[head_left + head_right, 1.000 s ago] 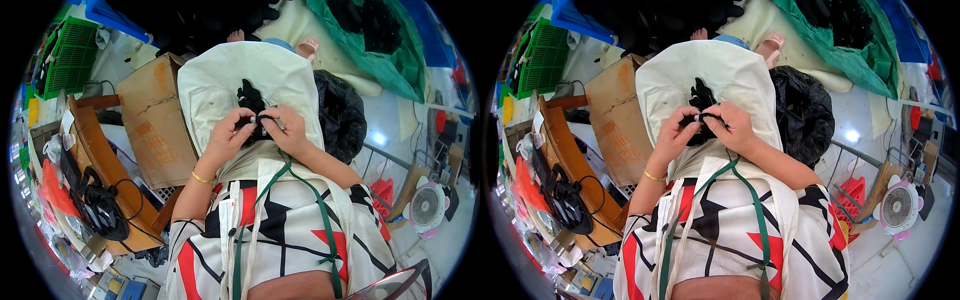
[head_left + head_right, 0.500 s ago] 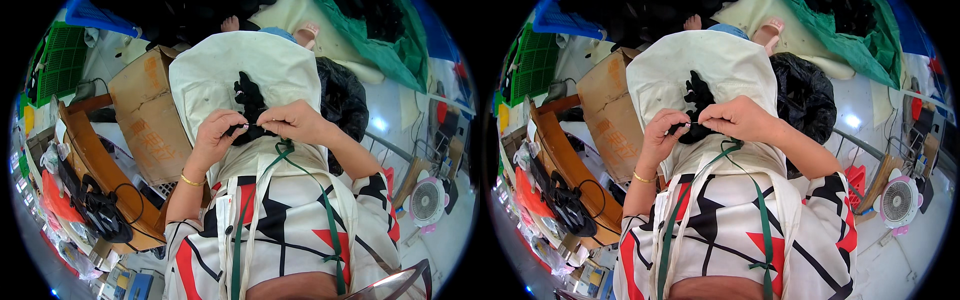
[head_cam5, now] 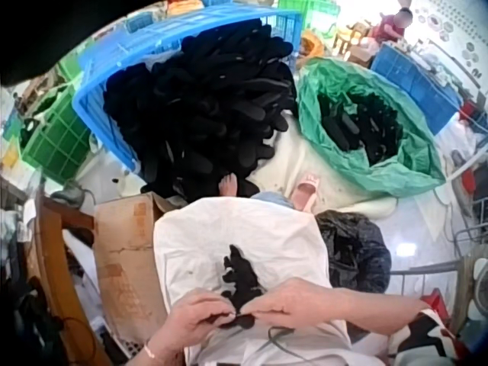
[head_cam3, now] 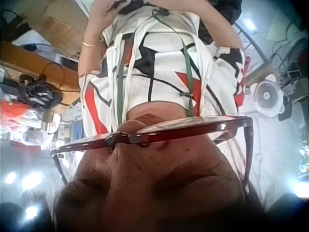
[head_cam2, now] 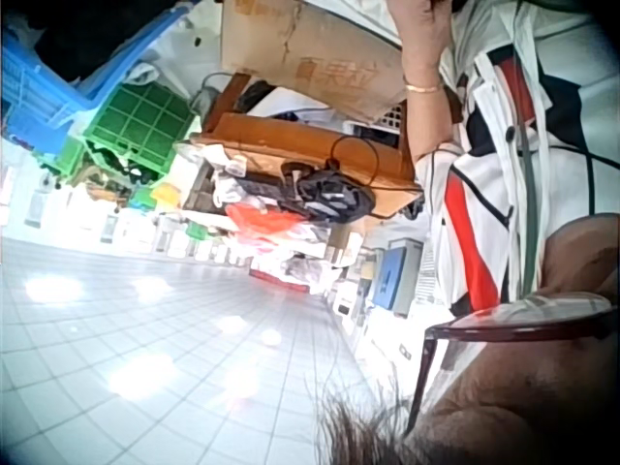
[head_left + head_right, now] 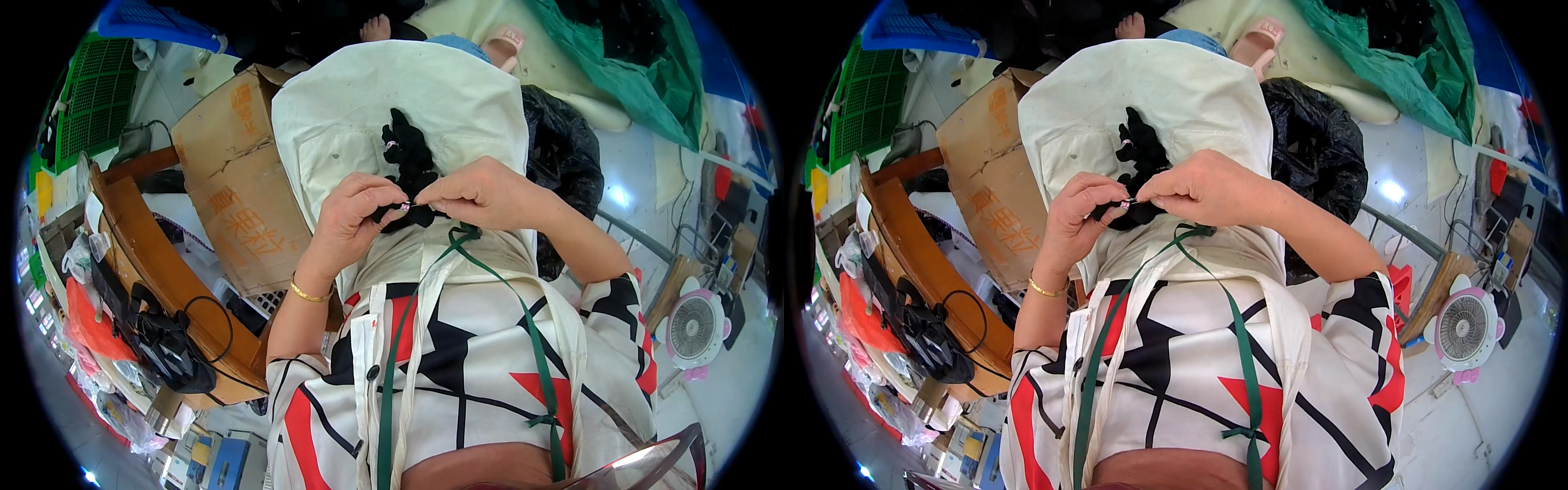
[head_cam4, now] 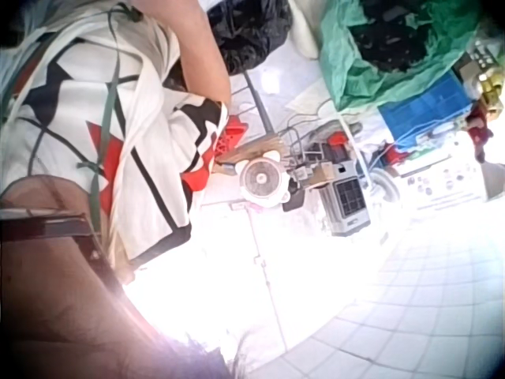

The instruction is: The person sits on the floor and sews a black shoe using a needle and thread. They pull the thread through the shoe material, adjust the shoe, and occasionally reach for other shoes from a nearby pile.

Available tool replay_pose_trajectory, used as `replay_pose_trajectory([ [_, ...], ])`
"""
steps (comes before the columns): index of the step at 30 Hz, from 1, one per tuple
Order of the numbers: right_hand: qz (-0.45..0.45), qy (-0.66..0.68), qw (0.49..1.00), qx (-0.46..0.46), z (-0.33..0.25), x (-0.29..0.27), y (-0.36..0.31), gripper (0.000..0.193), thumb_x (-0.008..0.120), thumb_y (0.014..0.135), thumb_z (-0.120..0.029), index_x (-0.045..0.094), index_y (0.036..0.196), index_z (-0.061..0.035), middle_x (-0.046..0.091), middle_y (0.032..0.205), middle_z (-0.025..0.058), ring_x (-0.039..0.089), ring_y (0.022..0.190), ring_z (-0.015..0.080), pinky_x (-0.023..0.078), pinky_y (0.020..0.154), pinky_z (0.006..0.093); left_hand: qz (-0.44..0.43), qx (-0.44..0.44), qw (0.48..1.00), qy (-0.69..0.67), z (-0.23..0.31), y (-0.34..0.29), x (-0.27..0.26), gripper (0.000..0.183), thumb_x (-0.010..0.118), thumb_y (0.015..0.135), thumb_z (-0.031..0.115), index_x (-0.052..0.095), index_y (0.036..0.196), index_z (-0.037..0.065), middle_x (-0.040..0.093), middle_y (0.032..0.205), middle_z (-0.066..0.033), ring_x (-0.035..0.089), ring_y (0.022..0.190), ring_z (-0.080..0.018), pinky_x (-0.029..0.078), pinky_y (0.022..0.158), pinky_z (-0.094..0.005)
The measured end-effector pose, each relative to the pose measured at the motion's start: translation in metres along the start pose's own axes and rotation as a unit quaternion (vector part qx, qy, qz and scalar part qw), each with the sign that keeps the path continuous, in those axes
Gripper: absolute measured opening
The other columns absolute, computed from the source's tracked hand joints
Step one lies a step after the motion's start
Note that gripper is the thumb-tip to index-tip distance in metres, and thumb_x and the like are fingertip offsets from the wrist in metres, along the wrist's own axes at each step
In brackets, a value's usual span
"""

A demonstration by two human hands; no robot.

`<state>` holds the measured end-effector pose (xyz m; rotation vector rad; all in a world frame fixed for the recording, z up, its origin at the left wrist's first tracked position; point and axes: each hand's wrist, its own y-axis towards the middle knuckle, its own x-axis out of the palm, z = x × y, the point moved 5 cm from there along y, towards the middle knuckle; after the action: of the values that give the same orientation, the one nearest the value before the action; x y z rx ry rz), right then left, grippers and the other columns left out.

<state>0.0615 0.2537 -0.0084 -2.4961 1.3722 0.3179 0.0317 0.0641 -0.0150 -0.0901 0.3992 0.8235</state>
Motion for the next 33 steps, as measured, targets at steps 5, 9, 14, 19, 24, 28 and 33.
replay_pose_trajectory([
  [5,-0.023,0.005,1.0,0.013,0.001,0.002,0.0,0.022,0.063,0.085,-0.009,0.07,0.106,-0.0075,0.071,0.086,0.013,0.068,0.074,0.0307,0.054,0.067,0.0349,0.0,-0.004,1.0,-0.019,-0.002,-0.003,0.002,0.025,0.074,0.078,-0.004,0.069,0.1,0.007,0.066,0.099,-0.0069,0.062,0.092,-0.0201,0.052,0.077,-0.0293],
  [9,-0.037,0.033,0.998,0.025,0.0,0.004,0.001,0.022,0.063,0.087,-0.006,0.07,0.108,-0.0053,0.072,0.088,0.0123,0.069,0.076,0.026,0.053,0.07,0.0315,0.007,-0.027,0.998,-0.049,-0.008,-0.008,0.003,0.025,0.075,0.076,0.001,0.069,0.099,0.009,0.068,0.099,-0.005,0.062,0.089,-0.0222,0.051,0.076,-0.0301],
  [14,-0.023,0.09,0.996,0.004,0.005,0.012,0.0,0.018,0.063,0.09,-0.004,0.069,0.107,-0.0035,0.071,0.09,0.0112,0.069,0.08,0.0215,0.052,0.072,0.0288,0.017,-0.044,0.989,-0.139,-0.017,-0.017,0.011,0.022,0.074,0.08,0.001,0.068,0.1,0.007,0.068,0.099,-0.0047,0.063,0.094,-0.0199,0.05,0.082,-0.0303],
  [19,-0.015,0.125,0.992,0.001,0.008,0.02,-0.002,0.016,0.06,0.094,-0.008,0.067,0.107,-0.0041,0.071,0.093,0.0098,0.068,0.079,0.0228,0.052,0.072,0.0301,0.033,-0.044,0.981,-0.187,-0.017,-0.022,0.016,0.021,0.072,0.082,0.0,0.068,0.101,0.006,0.068,0.098,-0.004,0.062,0.097,-0.019,0.05,0.085,-0.031],
  [24,0.003,0.103,0.995,-0.009,0.004,0.024,-0.002,0.012,0.061,0.094,-0.009,0.066,0.103,-0.0037,0.068,0.084,0.0089,0.065,0.072,0.0212,0.051,0.068,0.0295,0.044,-0.042,0.982,-0.178,-0.015,-0.026,0.018,0.02,0.072,0.082,-0.001,0.068,0.1,0.007,0.068,0.097,-0.0039,0.062,0.094,-0.0193,0.05,0.083,-0.0309],
  [28,0.005,0.089,0.996,0.01,-0.003,0.023,-0.003,0.011,0.062,0.093,-0.011,0.065,0.101,-0.0044,0.066,0.079,0.0087,0.063,0.068,0.0205,0.05,0.065,0.0291,0.043,-0.036,0.99,-0.126,-0.007,-0.027,0.014,0.02,0.073,0.082,0.001,0.068,0.1,0.007,0.067,0.096,-0.0052,0.062,0.091,-0.0198,0.049,0.079,-0.0307],
  [33,-0.017,0.086,0.995,0.041,0.0,0.027,-0.004,0.013,0.062,0.093,-0.015,0.063,0.101,-0.0038,0.064,0.074,0.0086,0.061,0.064,0.0195,0.048,0.062,0.0289,0.029,-0.036,0.996,-0.081,0.002,-0.025,0.013,0.02,0.073,0.081,-0.003,0.068,0.099,0.006,0.065,0.094,-0.0064,0.06,0.085,-0.0189,0.048,0.074,-0.0298],
])
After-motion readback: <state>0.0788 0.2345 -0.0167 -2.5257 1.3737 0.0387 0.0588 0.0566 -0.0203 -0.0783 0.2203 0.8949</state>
